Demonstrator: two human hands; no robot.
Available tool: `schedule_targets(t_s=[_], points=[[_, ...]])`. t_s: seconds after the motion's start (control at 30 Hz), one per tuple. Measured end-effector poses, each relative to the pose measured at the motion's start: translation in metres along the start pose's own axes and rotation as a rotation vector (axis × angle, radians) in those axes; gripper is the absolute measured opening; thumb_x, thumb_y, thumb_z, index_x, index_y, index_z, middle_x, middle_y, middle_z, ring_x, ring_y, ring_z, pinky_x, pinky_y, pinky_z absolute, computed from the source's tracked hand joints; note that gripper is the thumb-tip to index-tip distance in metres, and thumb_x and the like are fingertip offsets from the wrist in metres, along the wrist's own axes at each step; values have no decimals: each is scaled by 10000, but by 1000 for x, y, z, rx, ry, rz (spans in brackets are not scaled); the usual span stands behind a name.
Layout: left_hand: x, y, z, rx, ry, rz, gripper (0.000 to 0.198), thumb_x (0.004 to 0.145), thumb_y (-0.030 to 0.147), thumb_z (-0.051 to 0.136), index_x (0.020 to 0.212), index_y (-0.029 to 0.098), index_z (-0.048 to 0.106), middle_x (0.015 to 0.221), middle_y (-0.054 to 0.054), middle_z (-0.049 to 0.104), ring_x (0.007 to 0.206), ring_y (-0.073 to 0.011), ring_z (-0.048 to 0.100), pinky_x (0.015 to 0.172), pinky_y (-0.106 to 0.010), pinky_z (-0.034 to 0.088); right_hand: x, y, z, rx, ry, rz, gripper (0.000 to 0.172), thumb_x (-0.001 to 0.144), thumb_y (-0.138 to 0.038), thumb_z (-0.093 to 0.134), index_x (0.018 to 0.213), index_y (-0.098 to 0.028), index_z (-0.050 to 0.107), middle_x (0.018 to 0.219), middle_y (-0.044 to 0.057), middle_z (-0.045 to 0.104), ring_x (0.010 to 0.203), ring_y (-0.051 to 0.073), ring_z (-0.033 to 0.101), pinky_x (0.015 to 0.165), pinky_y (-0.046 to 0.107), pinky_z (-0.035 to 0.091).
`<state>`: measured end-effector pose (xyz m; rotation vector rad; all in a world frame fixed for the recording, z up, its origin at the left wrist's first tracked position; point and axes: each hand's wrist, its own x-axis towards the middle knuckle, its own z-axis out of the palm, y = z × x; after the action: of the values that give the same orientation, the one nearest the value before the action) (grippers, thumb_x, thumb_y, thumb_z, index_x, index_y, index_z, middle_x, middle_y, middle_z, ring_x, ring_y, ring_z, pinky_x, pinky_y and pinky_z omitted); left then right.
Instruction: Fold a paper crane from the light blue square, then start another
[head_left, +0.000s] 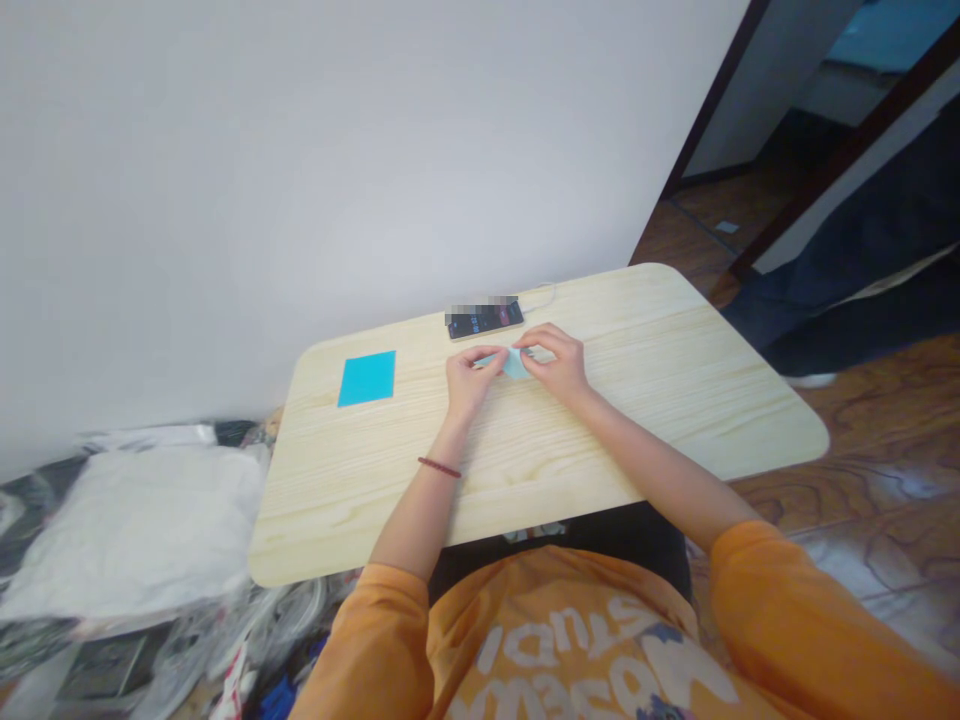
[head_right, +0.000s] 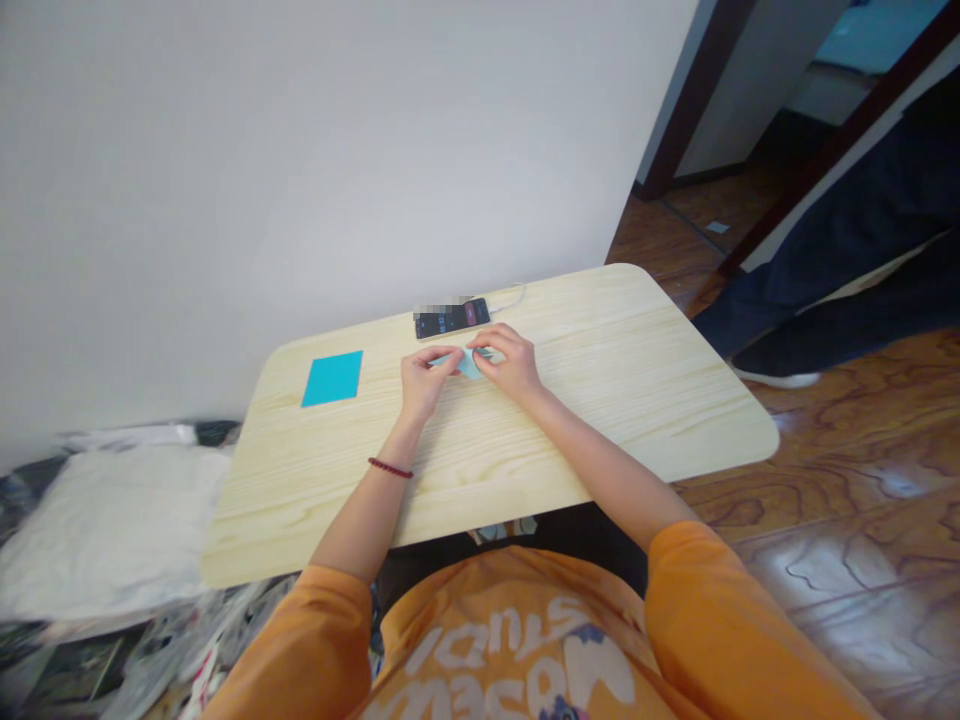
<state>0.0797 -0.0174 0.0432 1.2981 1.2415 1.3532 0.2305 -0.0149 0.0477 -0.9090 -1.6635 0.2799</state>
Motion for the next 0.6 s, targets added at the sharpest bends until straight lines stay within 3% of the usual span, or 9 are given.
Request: schedule_targets(t_s=[0.33, 0.6], points=[[-2, 4, -1, 43, 18, 28, 197, 629, 329, 722, 692, 143, 726, 709, -54, 702, 624, -146, 615, 577, -245, 483, 0, -3, 0, 9, -35, 43, 107, 729, -151, 591, 713, -225, 666, 766, 29, 667, 762, 173, 627, 720, 322, 503], [-1, 1, 1, -65, 3, -64, 231, 596, 351, 740, 668, 133, 712, 655, -39, 677, 562, -120, 584, 530, -236, 500, -1, -1, 2, -1, -51, -19, 95, 745, -162, 586, 719, -218, 657, 762, 30, 662, 758, 167, 624, 712, 312, 503]])
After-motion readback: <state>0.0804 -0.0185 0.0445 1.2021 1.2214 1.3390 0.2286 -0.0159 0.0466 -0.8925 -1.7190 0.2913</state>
